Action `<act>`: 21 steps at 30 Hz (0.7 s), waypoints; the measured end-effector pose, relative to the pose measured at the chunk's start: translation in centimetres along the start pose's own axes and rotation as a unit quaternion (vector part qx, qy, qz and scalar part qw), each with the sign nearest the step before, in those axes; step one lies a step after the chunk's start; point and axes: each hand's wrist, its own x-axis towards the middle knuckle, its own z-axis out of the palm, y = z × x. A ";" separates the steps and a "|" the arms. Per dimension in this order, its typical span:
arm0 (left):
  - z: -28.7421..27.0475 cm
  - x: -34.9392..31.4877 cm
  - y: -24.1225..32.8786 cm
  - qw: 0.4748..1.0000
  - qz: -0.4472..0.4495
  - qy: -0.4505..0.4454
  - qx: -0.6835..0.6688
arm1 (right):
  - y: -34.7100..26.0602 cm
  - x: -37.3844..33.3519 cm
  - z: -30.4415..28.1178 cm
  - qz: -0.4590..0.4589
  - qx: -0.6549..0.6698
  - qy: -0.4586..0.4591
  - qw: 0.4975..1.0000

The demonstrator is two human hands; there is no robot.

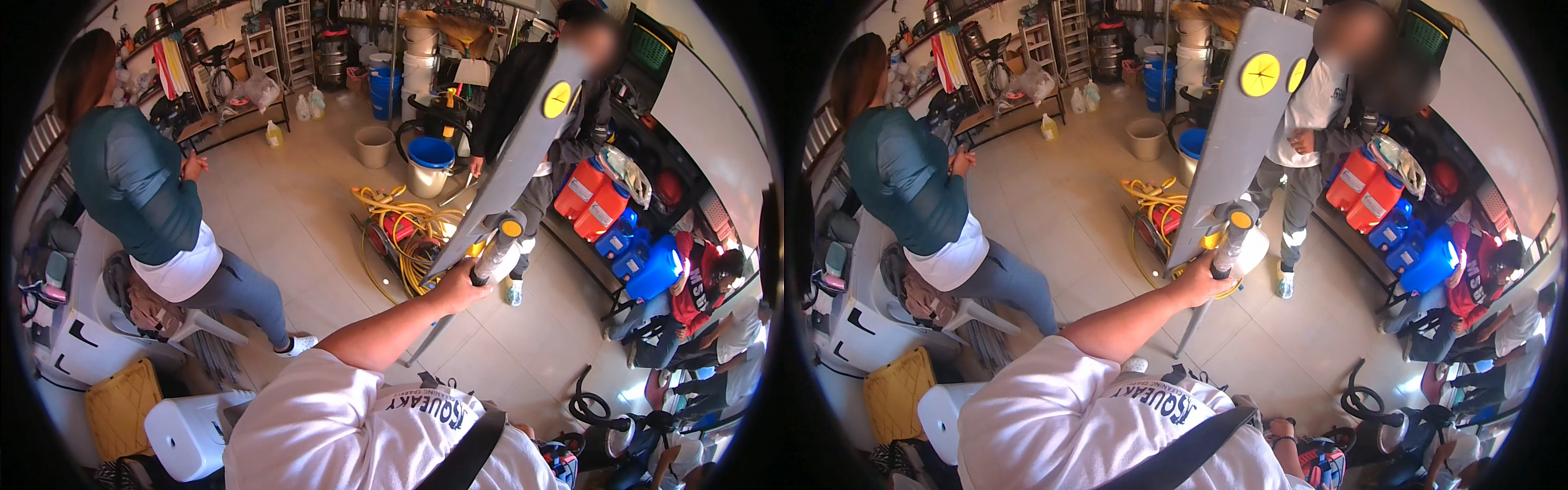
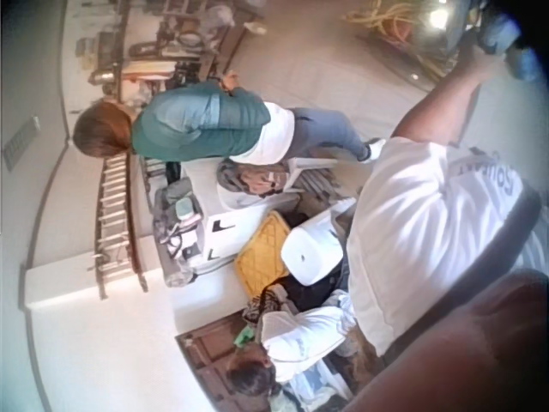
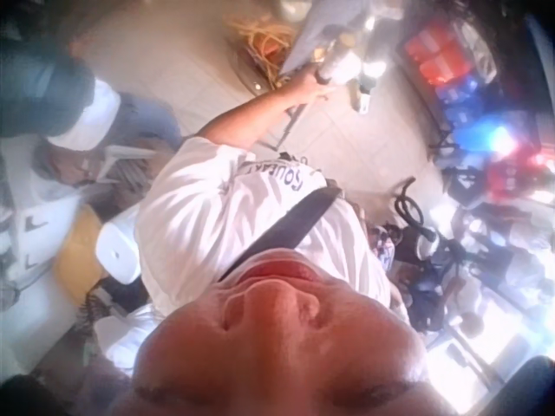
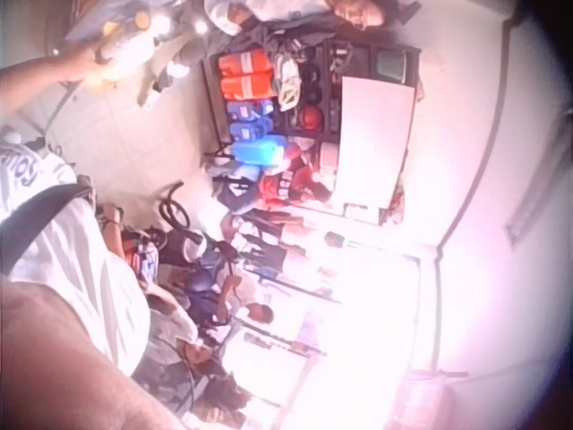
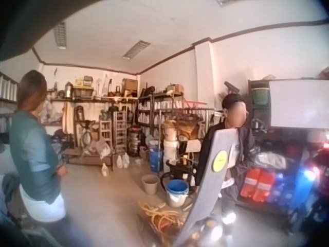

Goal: The person assembles a long-handled cleaning tool by attaching a flat head with yellow circular pads to a white pole, then wraps and secures the joint with white tape. The person uses scissors to cut the tape and adjusts the assembled tool.

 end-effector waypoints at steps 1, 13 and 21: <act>-0.6 0.1 -0.1 1.000 0.001 0.006 -0.014 | -1.3 0.5 -1.6 0.050 0.076 -0.004 0.996; -6.1 3.8 -3.3 0.997 0.010 -0.003 -0.075 | -9.9 4.2 -8.7 0.059 -0.074 -0.068 0.993; -8.4 6.4 -4.3 0.982 -0.038 -0.094 -0.159 | -10.7 5.9 -3.6 0.006 -0.039 -0.005 0.999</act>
